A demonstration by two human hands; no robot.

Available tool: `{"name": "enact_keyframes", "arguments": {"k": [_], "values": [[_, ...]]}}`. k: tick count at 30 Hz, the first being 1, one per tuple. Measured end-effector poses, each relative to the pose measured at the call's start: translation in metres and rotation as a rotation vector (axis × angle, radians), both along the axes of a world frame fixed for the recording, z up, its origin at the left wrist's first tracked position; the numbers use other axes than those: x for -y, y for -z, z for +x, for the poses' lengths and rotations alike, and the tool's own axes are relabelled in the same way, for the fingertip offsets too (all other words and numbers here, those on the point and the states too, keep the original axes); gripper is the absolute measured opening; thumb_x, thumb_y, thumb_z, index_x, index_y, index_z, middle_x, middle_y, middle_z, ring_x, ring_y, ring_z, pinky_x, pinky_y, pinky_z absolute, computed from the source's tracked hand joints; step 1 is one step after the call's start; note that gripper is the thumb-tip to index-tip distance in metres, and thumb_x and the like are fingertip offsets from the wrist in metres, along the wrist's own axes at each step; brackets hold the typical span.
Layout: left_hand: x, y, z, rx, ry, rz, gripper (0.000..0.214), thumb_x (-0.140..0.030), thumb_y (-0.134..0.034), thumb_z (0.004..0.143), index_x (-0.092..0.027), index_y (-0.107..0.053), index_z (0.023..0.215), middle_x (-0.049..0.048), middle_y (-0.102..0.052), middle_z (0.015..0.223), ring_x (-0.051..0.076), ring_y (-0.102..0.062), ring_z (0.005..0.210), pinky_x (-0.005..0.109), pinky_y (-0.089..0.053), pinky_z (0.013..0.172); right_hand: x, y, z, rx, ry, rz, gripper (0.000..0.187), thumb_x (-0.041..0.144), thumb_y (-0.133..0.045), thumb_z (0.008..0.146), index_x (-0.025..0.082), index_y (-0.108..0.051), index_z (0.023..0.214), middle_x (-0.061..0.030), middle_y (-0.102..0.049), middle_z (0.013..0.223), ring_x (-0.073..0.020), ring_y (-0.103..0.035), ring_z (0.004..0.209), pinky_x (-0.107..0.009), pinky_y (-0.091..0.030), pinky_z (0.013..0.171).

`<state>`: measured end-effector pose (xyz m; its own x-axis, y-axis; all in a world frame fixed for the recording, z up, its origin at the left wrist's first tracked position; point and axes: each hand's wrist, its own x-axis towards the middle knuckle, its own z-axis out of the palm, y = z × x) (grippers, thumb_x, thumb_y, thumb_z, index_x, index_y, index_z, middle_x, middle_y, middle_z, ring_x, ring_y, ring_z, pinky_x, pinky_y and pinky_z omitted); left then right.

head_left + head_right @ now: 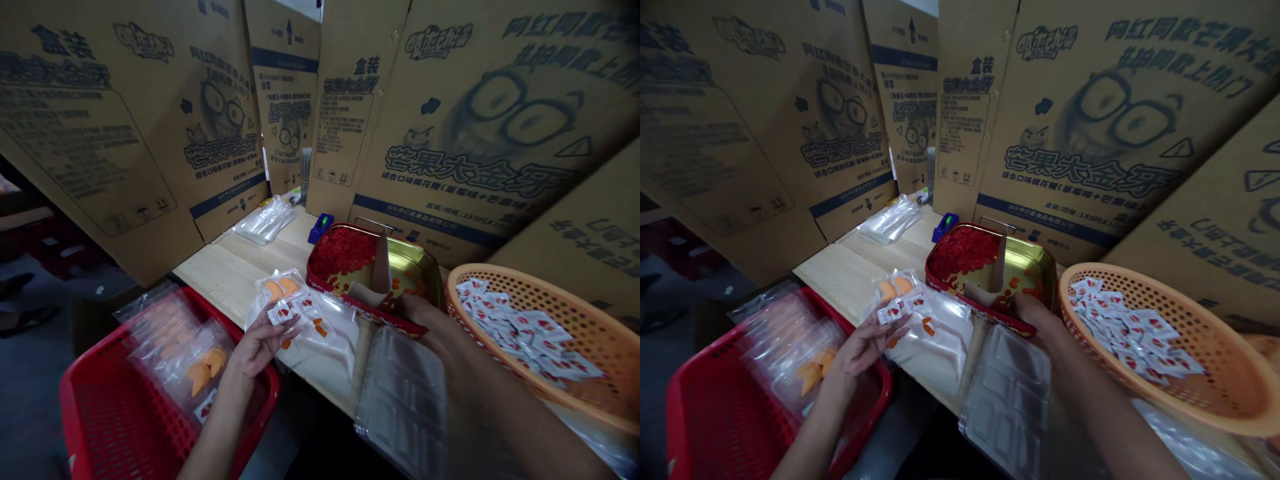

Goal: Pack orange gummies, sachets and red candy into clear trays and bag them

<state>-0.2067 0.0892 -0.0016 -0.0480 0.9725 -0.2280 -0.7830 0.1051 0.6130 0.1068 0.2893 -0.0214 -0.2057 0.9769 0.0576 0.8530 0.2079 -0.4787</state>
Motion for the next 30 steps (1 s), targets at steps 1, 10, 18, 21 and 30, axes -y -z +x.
{"name": "enact_keyframes", "arguments": {"k": [1, 10, 18, 21, 30], "values": [[-0.001, 0.0, 0.0, 0.004, -0.002, 0.005, 0.062, 0.003, -0.059, 0.065, -0.022, -0.043, 0.12, 0.0067, -0.06, 0.115, 0.028, -0.054, 0.113, 0.046, -0.036, 0.1, 0.0, -0.003, 0.003, 0.036, -0.003, -0.039, 0.026, 0.015, -0.051, 0.07, 0.018, -0.054, 0.044, -0.0026, -0.051, 0.042, -0.0146, -0.049, 0.04, -0.028, -0.035, 0.045], [-0.014, 0.0, 0.001, -0.015, -0.034, -0.006, 0.059, 0.005, -0.058, 0.063, -0.02, -0.044, 0.114, 0.0072, -0.064, 0.103, 0.028, -0.059, 0.106, 0.043, -0.043, 0.092, 0.051, -0.096, -0.063, 0.027, -0.298, 0.054, 0.008, 0.023, -0.054, 0.079, 0.02, -0.062, 0.079, -0.0042, -0.065, 0.08, -0.0161, -0.059, 0.072, -0.025, -0.041, 0.061], [-0.016, 0.001, 0.007, -0.007, -0.041, 0.034, 0.06, 0.005, -0.058, 0.061, -0.02, -0.048, 0.115, 0.0033, -0.068, 0.094, 0.021, -0.064, 0.094, 0.037, -0.044, 0.092, 0.131, -0.098, -0.149, -0.051, -0.949, 0.029, 0.011, 0.02, -0.058, 0.081, 0.024, -0.065, 0.088, -0.0022, -0.066, 0.09, -0.0186, -0.059, 0.085, -0.03, -0.043, 0.073], [-0.015, -0.002, 0.004, 0.0, -0.03, 0.025, 0.062, 0.004, -0.059, 0.062, -0.022, -0.047, 0.117, 0.0045, -0.067, 0.1, 0.023, -0.063, 0.097, 0.04, -0.044, 0.092, 0.109, -0.094, -0.15, -0.099, -0.9, 0.062, 0.014, 0.02, -0.051, 0.084, 0.024, -0.065, 0.085, -0.0017, -0.066, 0.084, -0.0164, -0.058, 0.079, -0.027, -0.043, 0.068], [-0.01, -0.003, -0.006, 0.002, -0.06, 0.006, 0.058, 0.004, -0.06, 0.063, -0.021, -0.046, 0.113, 0.0064, -0.062, 0.111, 0.028, -0.056, 0.109, 0.045, -0.04, 0.096, -0.04, -0.073, -0.116, 0.345, -0.397, -0.048, 0.016, 0.005, -0.053, 0.07, 0.015, -0.065, 0.074, -0.0056, -0.066, 0.076, -0.0154, -0.058, 0.071, -0.022, -0.035, 0.057]]}}
